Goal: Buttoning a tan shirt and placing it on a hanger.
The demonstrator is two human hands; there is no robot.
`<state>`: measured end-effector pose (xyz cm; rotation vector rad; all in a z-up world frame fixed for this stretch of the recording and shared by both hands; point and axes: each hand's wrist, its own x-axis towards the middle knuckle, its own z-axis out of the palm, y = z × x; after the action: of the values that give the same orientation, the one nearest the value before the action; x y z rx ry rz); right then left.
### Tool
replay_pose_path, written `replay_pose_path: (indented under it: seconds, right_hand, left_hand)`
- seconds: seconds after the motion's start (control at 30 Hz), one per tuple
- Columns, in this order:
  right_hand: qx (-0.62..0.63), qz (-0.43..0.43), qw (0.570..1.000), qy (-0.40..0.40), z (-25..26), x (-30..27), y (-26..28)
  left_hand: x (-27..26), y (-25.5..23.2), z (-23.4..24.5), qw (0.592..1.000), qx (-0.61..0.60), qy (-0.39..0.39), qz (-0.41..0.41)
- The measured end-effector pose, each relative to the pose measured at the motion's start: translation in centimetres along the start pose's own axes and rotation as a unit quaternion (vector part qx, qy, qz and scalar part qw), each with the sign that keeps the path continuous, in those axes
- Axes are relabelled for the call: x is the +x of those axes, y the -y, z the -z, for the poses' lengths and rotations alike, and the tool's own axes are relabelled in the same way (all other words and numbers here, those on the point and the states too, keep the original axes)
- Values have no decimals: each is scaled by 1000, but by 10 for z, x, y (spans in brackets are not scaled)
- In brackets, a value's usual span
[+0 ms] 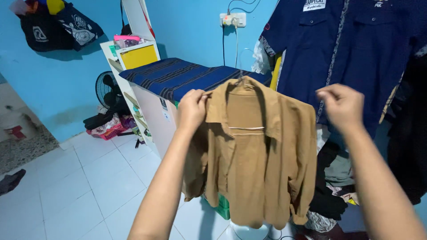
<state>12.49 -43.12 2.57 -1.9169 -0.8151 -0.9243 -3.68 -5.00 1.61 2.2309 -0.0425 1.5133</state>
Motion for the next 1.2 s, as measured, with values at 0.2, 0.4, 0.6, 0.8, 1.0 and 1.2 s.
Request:
replay_pose_path:
  seconds: [0.2, 0.4, 0.6, 0.8, 1.0, 1.2]
  right_hand:
    - [170, 25, 976, 131, -10, 1, 5]
    - [-31, 89, 991, 95, -43, -10, 34]
    - [-26, 82, 996, 19, -44, -1, 36]
    - [84, -24, 980, 181, -40, 23, 59]
    - [130, -32, 973, 186, -53, 76, 32]
    - [51, 10, 992, 116, -78, 134, 39]
  left_hand:
    - [0, 7, 5, 1000, -24, 15, 14]
    - [1, -20, 13, 999, 18, 32, 40]
    - [-5, 4, 21, 997, 25, 63, 42]
    - [-8, 14, 27, 990, 111, -8, 87]
    - [31, 20, 24, 987, 135, -75, 50]
    - [90, 58, 6, 983, 133, -128, -9]
